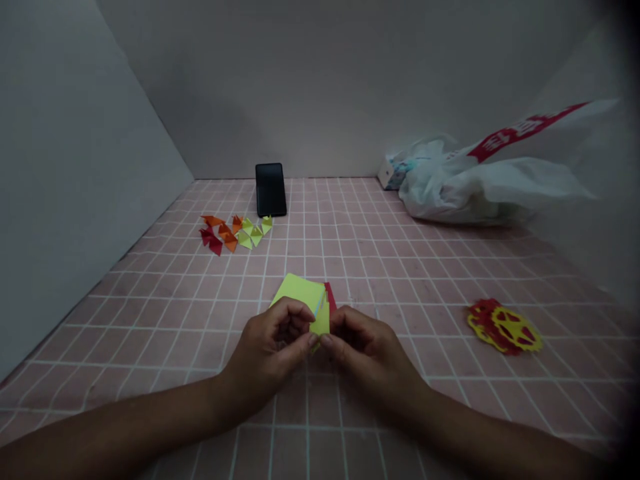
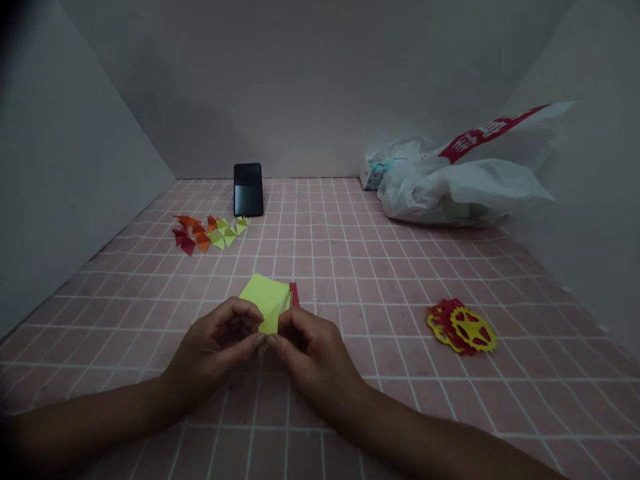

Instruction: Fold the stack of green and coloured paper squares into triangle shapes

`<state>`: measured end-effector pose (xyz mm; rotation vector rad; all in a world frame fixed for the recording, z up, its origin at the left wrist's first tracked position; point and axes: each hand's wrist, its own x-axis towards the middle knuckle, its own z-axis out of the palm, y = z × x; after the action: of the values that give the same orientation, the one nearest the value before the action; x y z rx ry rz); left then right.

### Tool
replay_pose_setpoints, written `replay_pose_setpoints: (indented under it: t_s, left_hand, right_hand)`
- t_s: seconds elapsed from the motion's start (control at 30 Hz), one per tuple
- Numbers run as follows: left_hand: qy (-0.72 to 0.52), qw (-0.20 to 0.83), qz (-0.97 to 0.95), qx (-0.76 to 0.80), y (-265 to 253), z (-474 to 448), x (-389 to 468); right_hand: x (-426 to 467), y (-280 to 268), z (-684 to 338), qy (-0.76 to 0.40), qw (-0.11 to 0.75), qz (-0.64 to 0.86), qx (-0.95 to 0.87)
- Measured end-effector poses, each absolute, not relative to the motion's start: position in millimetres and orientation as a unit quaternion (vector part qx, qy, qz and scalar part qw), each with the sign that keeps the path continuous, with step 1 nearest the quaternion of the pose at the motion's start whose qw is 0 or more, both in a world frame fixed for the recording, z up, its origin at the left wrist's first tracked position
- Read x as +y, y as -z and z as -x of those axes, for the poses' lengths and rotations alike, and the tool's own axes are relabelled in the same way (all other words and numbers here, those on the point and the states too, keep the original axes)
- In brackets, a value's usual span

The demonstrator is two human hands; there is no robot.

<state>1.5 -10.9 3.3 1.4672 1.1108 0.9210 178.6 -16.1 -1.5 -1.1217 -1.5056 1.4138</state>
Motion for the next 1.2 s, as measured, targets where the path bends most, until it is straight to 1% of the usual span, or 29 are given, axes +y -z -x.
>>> replay_pose_setpoints:
  t_s: [0.27, 0.53, 0.7, 0.87, 0.97, 1.1, 1.2]
  left_hand:
    - [-0.377, 0.539, -0.600, 0.454, -0.7, -2.3, -9.3]
    - [-0.360, 0.535, -0.612, 0.458, -6.9, -1.8, -8.1]
    - [-0.359, 0.520, -0.627, 0.456, -3.2, -1.2, -9.9]
    - [-0.368, 0.525, -0.625, 0.444, 0.0, -0.3, -9.8]
    - [-0.371, 0.497, -0.649, 0.441, -1.7, 0.7, -8.6]
    - [-0.399, 0.419, -0.704, 0.411, -3.6, 2.1, -8.2]
    - [-0.409, 0.370, -0.738, 0.388, -3.5, 3.7, -8.6]
  right_hand:
    - [-14.6, 2.1, -178.9, -0.571, 0.397, 0.434, -0.573]
    - [-13.6, 2.7, -178.7, -0.569, 0.396, 0.430, -0.579]
    - [-15.3, 3.0, -178.8, -0.567, 0.406, 0.429, -0.574]
    - [-15.3, 1.9, -179.0, -0.563, 0.409, 0.421, -0.582]
    - [-13.1, 2.7, -179.9, -0.546, 0.416, 0.409, -0.601]
    - [-11.3, 3.3, -181.8, -0.503, 0.439, 0.394, -0.632]
    - [-12.4, 1.9, -182.8, -0.498, 0.437, 0.387, -0.641]
